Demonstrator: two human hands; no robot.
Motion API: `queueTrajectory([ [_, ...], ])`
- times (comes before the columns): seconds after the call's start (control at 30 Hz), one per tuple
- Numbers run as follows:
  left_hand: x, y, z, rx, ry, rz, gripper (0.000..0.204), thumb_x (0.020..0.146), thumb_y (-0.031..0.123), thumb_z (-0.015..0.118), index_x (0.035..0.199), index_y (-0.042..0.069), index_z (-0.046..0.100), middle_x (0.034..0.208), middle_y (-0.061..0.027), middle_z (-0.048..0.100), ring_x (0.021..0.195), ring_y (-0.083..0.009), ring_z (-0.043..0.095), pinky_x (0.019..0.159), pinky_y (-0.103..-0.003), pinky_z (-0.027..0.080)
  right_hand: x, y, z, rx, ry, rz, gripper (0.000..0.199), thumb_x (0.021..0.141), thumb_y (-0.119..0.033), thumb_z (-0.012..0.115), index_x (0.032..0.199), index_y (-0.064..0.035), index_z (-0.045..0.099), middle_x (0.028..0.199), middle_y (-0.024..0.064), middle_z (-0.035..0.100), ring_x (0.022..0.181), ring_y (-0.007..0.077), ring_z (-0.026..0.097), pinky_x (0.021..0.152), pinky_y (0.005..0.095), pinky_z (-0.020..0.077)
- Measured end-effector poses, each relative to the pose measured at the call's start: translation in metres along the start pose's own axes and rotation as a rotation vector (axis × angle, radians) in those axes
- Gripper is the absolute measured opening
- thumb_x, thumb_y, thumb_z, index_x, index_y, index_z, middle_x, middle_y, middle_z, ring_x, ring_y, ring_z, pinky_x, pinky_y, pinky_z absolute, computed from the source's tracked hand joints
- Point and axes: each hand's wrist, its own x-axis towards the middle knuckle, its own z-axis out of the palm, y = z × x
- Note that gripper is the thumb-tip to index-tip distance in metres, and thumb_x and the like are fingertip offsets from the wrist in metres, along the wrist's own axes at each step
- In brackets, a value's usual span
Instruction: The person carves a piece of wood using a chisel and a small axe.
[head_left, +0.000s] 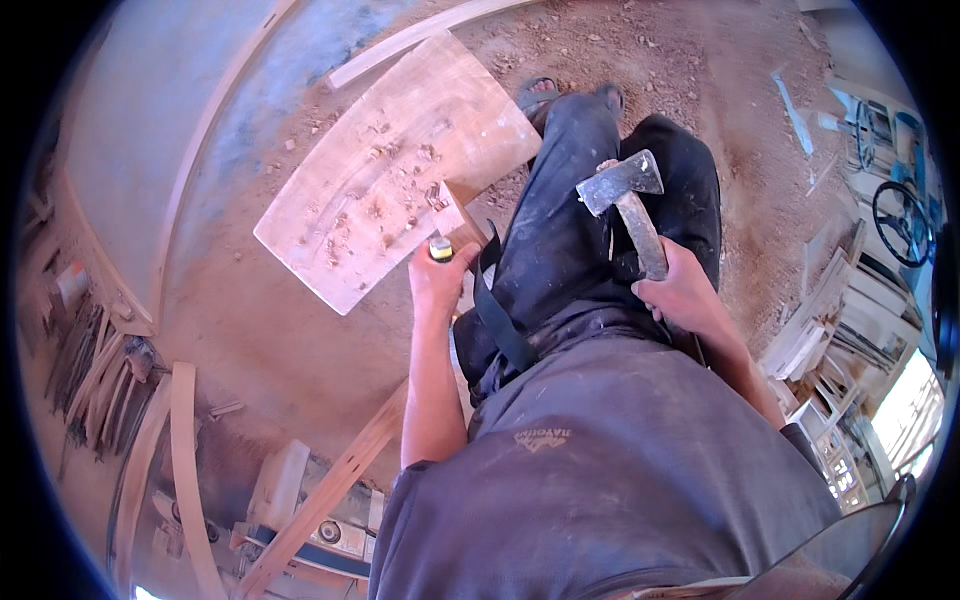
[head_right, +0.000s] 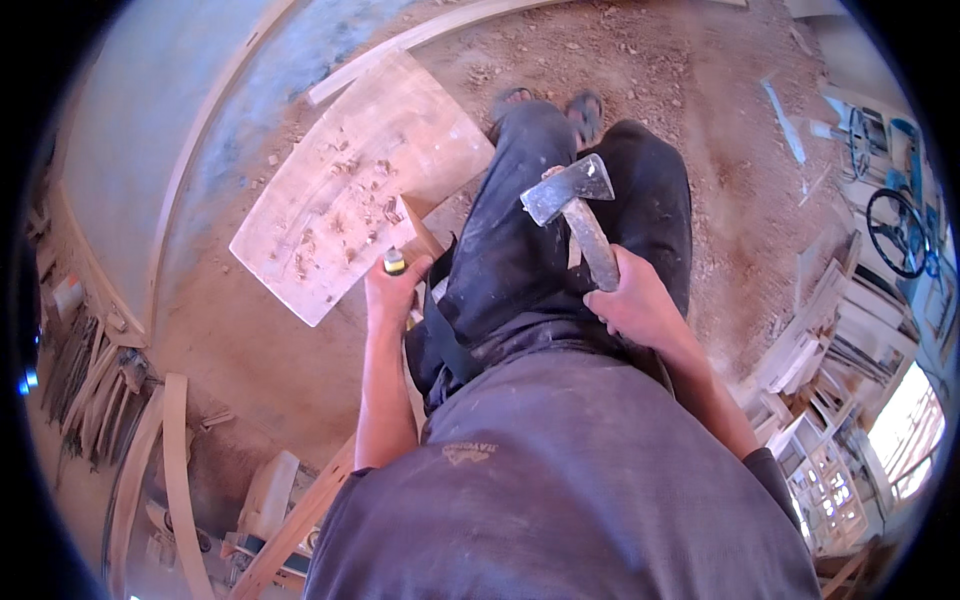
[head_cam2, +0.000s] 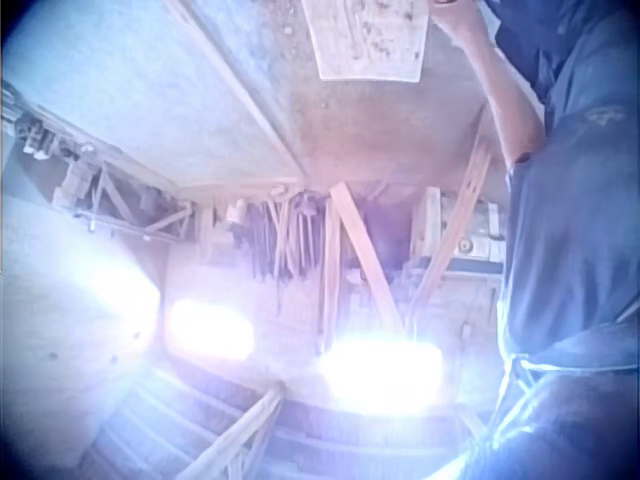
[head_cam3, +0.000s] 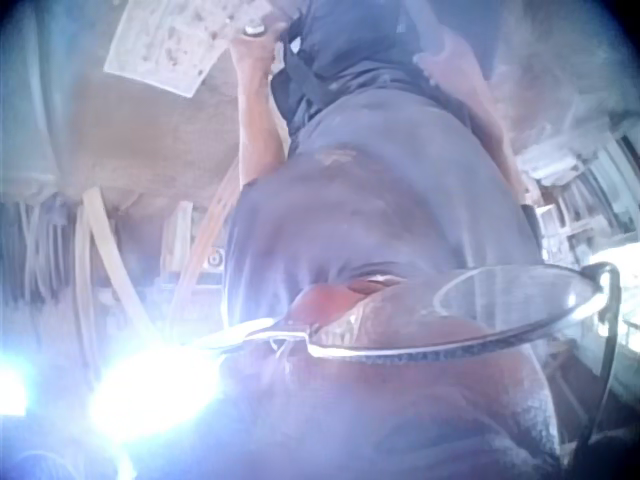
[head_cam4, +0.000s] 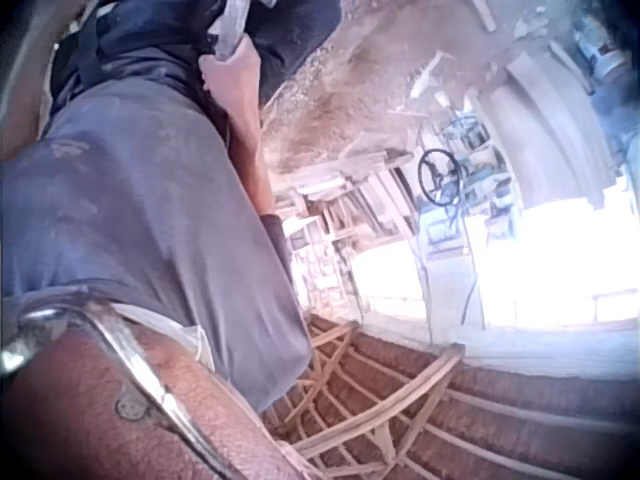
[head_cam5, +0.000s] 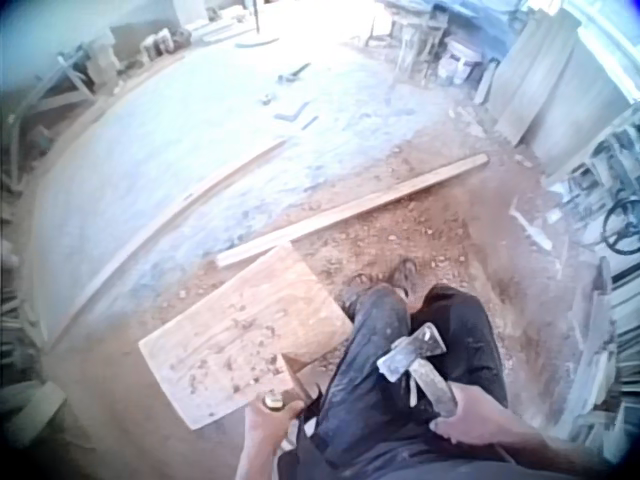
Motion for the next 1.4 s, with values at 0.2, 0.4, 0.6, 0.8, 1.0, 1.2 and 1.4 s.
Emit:
queueTrajectory([
  [0.2,-0.006,-0.018,0.007,-0.458,-0.132,-0.055,0.030,0.083,0.027,0.082,0.080,0.001,0.066,0.065,-0.0057,0.061,0.053,-0.0151,0.056,0.049,-0.029,0.042,0.054,-0.020,-0.024,0.090,-0.122,-0.044,0.037,0.080,-0.004,0.067,0.115,0.0031,0.056,0.079,0.0042,0.058,0.057,0.0109,0.058,0.048,0.0275,0.0491],
  [0.4,-0.015,-0.011,0.006,-0.357,-0.080,-0.158,0.033,0.085,0.013,0.080,0.110,-0.001,0.064,0.078,-0.0051,0.068,0.057,-0.0119,0.060,0.052,-0.027,0.048,0.125,-0.037,-0.075,0.162,-0.245,-0.013,0.036,0.080,-0.001,0.069,0.112,0.0020,0.054,0.081,0.0029,0.056,0.058,0.0093,0.057,0.046,0.0266,0.0483],
  [0.6,-0.023,0.067,0.059,0.222,0.230,-0.072,0.054,0.076,0.027,0.088,0.113,-0.003,0.064,0.087,-0.0108,0.073,0.075,-0.0209,0.070,0.071,-0.035,0.056,0.144,-0.032,-0.127,0.135,-0.144,0.062,0.041,0.080,-0.003,0.068,0.118,0.0028,0.053,0.075,0.0033,0.057,0.052,0.0106,0.056,0.046,0.0272,0.0478],
  [0.8,-0.009,0.085,0.066,0.462,0.252,-0.288,0.071,0.067,0.044,0.092,0.113,-0.001,0.061,0.105,-0.0190,0.073,0.097,-0.0305,0.071,0.087,-0.042,0.055,0.153,-0.015,-0.140,0.117,-0.100,0.062,0.034,0.080,-0.005,0.068,0.111,0.0029,0.055,0.075,0.0037,0.057,0.053,0.0107,0.057,0.046,0.0273,0.0477],
  [1.0,-0.007,0.079,0.059,0.474,0.210,-0.255,0.073,0.067,0.046,0.093,0.112,-0.002,0.063,0.106,-0.0189,0.073,0.098,-0.0299,0.071,0.087,-0.041,0.055,0.155,-0.026,-0.115,0.184,-0.068,-0.023,0.033,0.079,-0.005,0.070,0.107,0.0016,0.054,0.078,0.0044,0.057,0.053,0.0107,0.056,0.047,0.0271,0.0474],
  [1.2,-0.002,0.055,0.025,0.303,0.072,-0.112,0.052,0.077,0.036,0.090,0.103,-0.004,0.069,0.087,-0.0138,0.073,0.082,-0.0190,0.070,0.076,-0.034,0.055,0.124,-0.023,-0.074,0.223,0.025,-0.127,0.033,0.080,-0.004,0.071,0.108,0.0008,0.054,0.078,0.0050,0.058,0.053,0.0110,0.056,0.047,0.0273,0.0475],
  [1.4,-0.044,0.084,-0.058,-0.647,0.342,0.562,0.036,0.095,0.006,0.064,0.131,0.000,0.062,0.069,-0.0041,0.060,0.059,-0.0126,0.053,0.059,-0.031,0.046,0.066,-0.032,-0.045,0.166,-0.017,-0.118,0.032,0.079,-0.003,0.070,0.106,0.0010,0.054,0.078,0.0044,0.058,0.056,0.0111,0.058,0.047,0.0279,0.0485],
])
